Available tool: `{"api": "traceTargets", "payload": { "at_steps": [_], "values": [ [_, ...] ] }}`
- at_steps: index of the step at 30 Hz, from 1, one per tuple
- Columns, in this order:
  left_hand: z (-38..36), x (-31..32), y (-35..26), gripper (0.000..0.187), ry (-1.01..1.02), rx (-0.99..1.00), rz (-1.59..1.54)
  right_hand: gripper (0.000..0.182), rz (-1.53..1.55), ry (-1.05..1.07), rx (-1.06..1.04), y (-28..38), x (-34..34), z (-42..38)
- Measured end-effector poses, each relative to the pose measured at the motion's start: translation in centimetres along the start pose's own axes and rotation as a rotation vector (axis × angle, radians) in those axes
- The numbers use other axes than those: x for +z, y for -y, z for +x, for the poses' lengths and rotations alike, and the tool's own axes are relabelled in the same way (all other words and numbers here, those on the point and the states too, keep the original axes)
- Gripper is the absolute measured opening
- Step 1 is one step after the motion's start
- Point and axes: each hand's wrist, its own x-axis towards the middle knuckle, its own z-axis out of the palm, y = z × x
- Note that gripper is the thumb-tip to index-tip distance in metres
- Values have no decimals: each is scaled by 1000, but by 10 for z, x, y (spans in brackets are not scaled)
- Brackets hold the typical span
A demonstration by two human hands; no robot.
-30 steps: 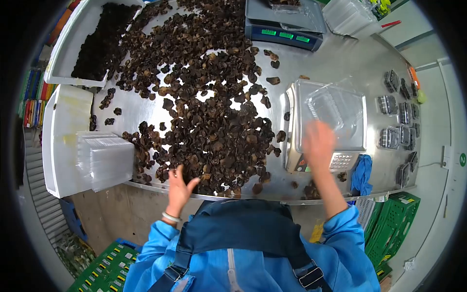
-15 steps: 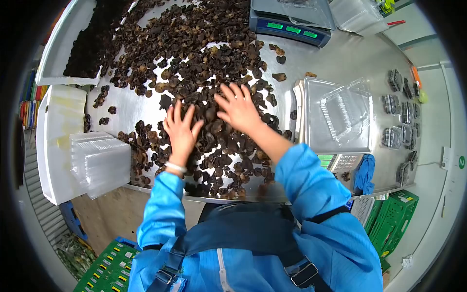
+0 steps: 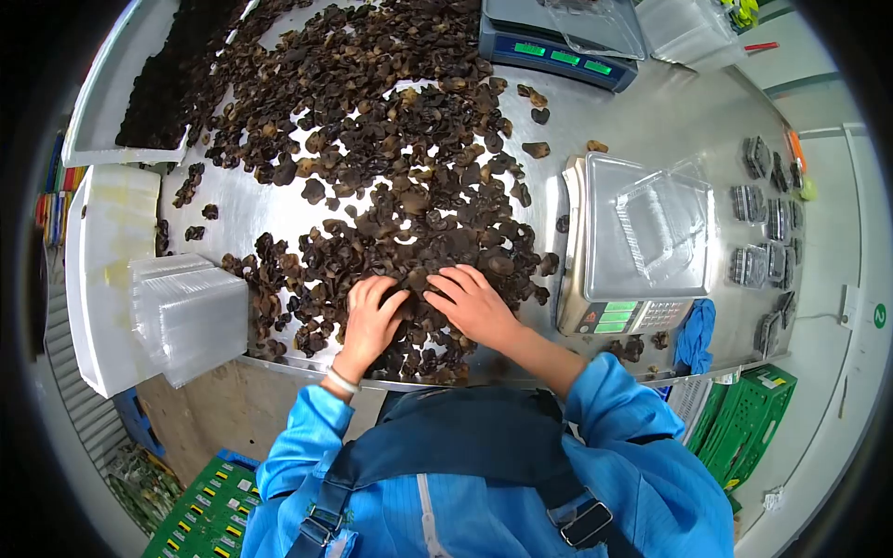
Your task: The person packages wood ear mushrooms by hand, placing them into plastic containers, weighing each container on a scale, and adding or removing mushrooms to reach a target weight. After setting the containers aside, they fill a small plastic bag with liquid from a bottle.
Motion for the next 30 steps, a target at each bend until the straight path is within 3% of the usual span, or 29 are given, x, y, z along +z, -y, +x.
{"api": "traceTargets", "payload": {
  "at_steps": [2,3,4,6,7,9,11,12,14,16,19,24,26,30],
  "values": [
    [-10,-2,0,62,-70,-102,97,54,-88,-35,36,3,-6,-8],
    [-4,-10,-1,72,-101,-180,98,73,-135,19,102,3,-18,-3],
    [5,-21,-3,81,-133,-257,101,80,-143,37,197,1,-25,3],
    [21,-31,8,114,-92,-341,150,95,-154,70,385,-5,-31,20],
    [27,-32,13,118,-9,-365,148,108,-188,58,393,-11,-27,26],
    [38,-28,17,127,135,-380,177,107,-134,148,409,-14,-20,42],
    [54,-26,4,118,176,-360,137,105,-88,128,357,-15,-6,55],
    [59,-19,5,113,178,-361,84,95,-57,99,302,-12,-2,61],
    [62,-5,12,94,58,-212,-51,85,132,89,320,-5,13,66],
    [67,-4,4,81,43,-262,-319,66,328,-91,372,7,17,69],
    [62,6,-2,65,12,-295,-468,52,628,-170,534,23,14,63],
    [80,-9,-49,61,78,-422,-689,51,786,-316,528,26,-16,40],
    [102,-15,-78,61,79,-380,-703,51,807,-394,503,20,-49,25],
    [164,-6,-140,67,102,-109,-648,50,631,-610,480,-14,-114,-18]
  ]
}}
